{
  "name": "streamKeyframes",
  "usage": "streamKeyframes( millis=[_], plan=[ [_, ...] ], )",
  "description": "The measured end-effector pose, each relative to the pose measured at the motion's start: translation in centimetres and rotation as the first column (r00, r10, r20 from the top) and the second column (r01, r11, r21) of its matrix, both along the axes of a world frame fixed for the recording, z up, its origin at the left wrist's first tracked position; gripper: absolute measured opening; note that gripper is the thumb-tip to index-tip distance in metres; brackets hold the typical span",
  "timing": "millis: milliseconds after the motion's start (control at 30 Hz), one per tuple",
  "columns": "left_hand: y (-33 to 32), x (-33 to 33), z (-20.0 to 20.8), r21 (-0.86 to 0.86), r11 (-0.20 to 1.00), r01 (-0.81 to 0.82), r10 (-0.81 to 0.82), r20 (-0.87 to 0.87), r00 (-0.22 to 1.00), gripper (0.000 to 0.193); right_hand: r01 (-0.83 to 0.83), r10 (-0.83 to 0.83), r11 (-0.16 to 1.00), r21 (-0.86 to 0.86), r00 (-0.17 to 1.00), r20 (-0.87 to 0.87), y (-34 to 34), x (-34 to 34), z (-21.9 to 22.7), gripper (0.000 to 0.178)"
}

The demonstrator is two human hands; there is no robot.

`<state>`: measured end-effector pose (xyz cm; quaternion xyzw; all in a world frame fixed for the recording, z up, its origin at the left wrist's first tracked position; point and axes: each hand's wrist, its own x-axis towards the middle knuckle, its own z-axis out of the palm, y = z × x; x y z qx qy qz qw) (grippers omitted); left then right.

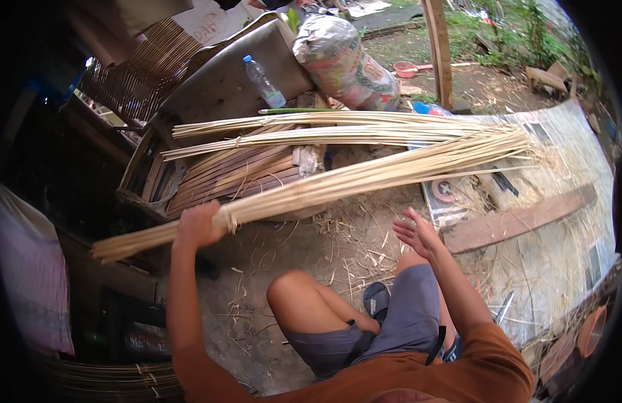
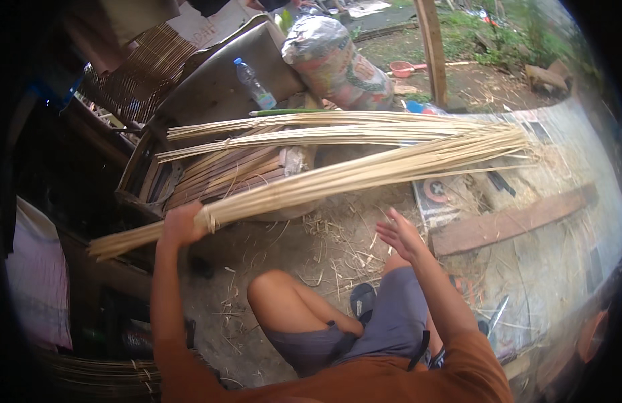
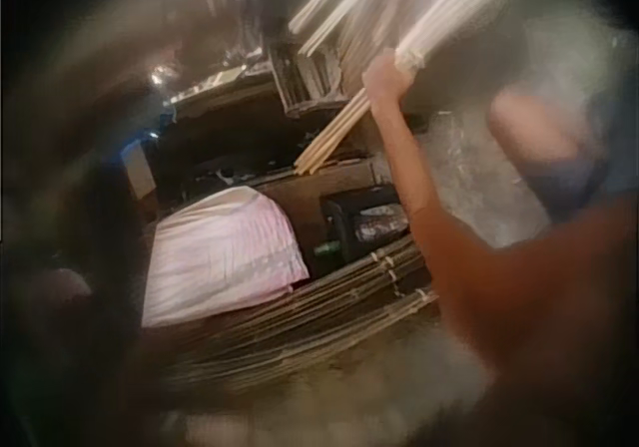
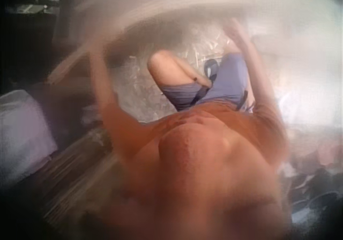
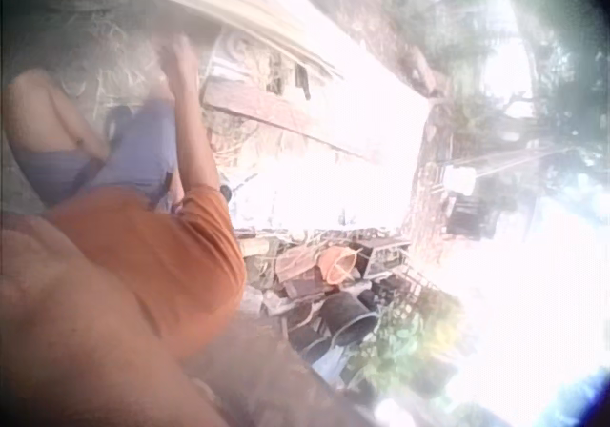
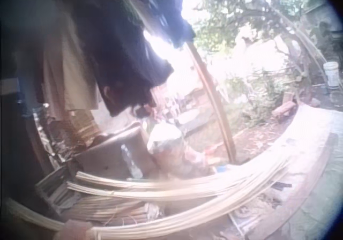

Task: The person splits long bamboo poles into thin strips using a knife and a wooden board. The person repeatedly positions each pole, splits it lengthwise, and then gathers the resulting strips into a bundle.

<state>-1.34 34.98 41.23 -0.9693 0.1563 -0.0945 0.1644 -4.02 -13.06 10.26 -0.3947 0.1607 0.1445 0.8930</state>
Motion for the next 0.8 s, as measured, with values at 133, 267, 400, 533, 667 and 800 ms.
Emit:
streamKeyframes(
  millis=[133, 267, 400, 533, 667, 800],
  plan=[
    [1.7, 10.5, 3.9, 0.164, 0.983, 0.084, -0.107, 0.138, 0.985, 0.04, 0.008, -0.014, 0.999, -0.044, 0.991, -0.132, -5.0, -5.2, -5.7, 0.059],
    [-1.8, 17.5, 5.3, 0.33, 0.895, -0.302, 0.081, 0.545, 0.835, 0.056, 0.156, -0.167, 0.986, -0.062, 0.955, -0.245, -9.2, -10.2, -8.2, 0.05],
    [-12.0, 17.9, 1.2, 0.193, 0.957, -0.216, 0.207, 0.067, 0.976, 0.067, 0.29, -0.304, 0.952, -0.093, 0.922, -0.238, -12.8, -15.0, -9.1, 0.041],
    [-21.4, 10.8, -5.9, -0.09, 0.963, 0.256, -0.27, -0.412, 0.87, 0.079, 0.39, -0.425, 0.904, -0.175, 0.863, -0.272, -15.2, -21.6, -10.4, 0.04],
    [-26.7, 3.5, -10.0, -0.305, 0.896, 0.324, -0.436, -0.744, 0.506, 0.081, 0.404, -0.505, 0.858, -0.318, 0.78, -0.37, -16.1, -28.0, -9.9, 0.036],
    [-31.3, -1.1, -8.2, -0.335, 0.833, 0.441, -0.539, -0.67, 0.51, 0.079, 0.375, -0.594, 0.755, -0.538, 0.739, -0.318, -16.1, -34.2, -11.8, 0.033]
  ],
)
